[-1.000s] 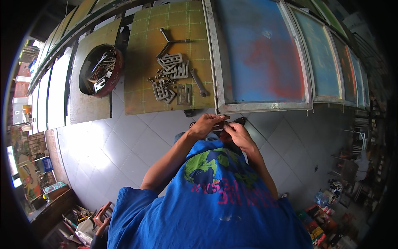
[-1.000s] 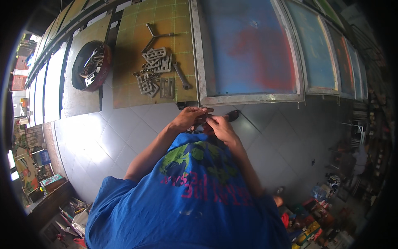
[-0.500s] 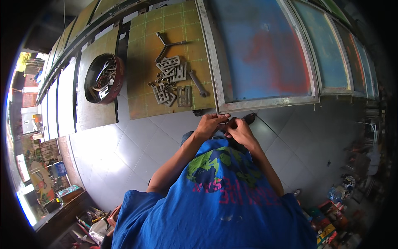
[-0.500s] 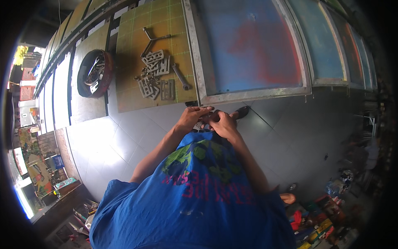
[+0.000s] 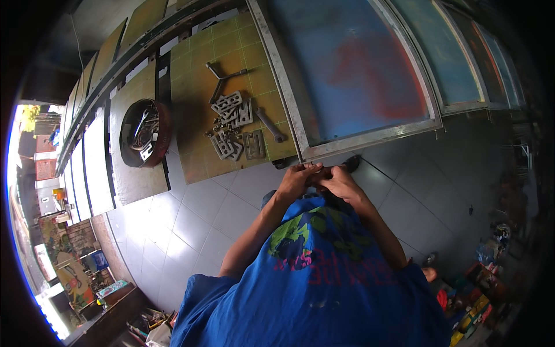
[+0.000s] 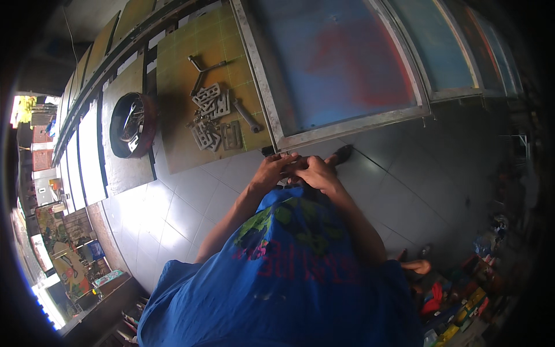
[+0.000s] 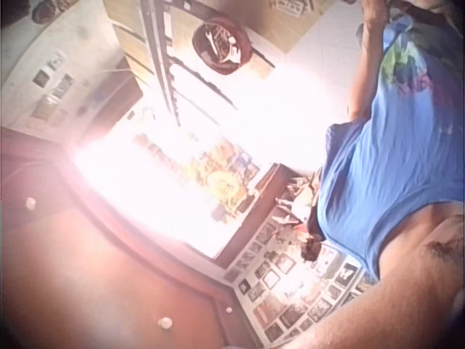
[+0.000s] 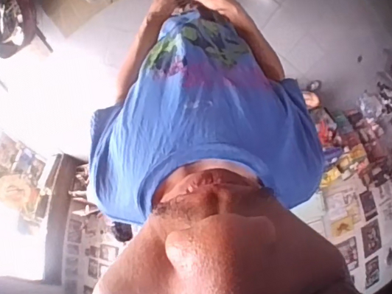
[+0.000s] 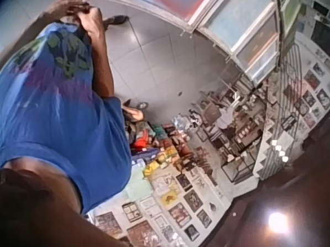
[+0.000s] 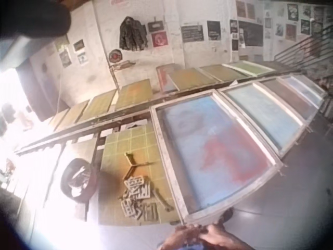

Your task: The person selects a wrench and bolts from a tin container and then uses the wrench to tighten a bolt on a screen printing frame on a long table.

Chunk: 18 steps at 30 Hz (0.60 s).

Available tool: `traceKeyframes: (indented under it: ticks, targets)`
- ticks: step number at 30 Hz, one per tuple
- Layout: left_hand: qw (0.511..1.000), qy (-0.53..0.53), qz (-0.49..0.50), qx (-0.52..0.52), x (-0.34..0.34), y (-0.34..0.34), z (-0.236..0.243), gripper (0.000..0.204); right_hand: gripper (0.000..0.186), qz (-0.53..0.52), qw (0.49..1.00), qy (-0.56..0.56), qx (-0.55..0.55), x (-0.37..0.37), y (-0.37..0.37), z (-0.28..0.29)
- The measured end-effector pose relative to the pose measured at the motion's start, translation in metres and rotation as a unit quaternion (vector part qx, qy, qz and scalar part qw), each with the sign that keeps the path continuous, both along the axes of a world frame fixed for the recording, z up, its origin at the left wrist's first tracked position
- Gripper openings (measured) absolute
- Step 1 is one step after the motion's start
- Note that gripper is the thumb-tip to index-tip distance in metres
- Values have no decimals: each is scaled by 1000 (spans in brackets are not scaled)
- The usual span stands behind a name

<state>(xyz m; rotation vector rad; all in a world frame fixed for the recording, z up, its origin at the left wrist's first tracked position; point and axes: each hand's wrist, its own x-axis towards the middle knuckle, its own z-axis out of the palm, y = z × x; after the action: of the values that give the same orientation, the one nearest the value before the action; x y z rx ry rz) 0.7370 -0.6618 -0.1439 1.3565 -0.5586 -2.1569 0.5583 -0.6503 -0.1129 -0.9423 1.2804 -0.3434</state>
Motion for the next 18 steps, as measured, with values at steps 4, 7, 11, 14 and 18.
traceKeyframes:
  ticks: [4, 7, 11, 14, 18]
  targets:
    - [999, 8, 44, -1, -10, -2, 25, 27, 39, 56, 958, 240, -144, 12, 5, -7]
    - [998, -13, 57, -19, -8, -1, 30, 24, 37, 54, 933, 291, -204, 22, 11, 2]
    - [999, -19, 14, -43, 1, 0, 6, 31, 37, 35, 982, 131, -134, 3, 22, -47]
    - [997, 1, 0, -76, 11, 2, 3, 35, 31, -73, 995, -67, 13, 13, 19, -7]
    - [996, 15, -32, -80, 17, -1, 14, 37, 30, -71, 996, -44, 10, 9, 19, -16]
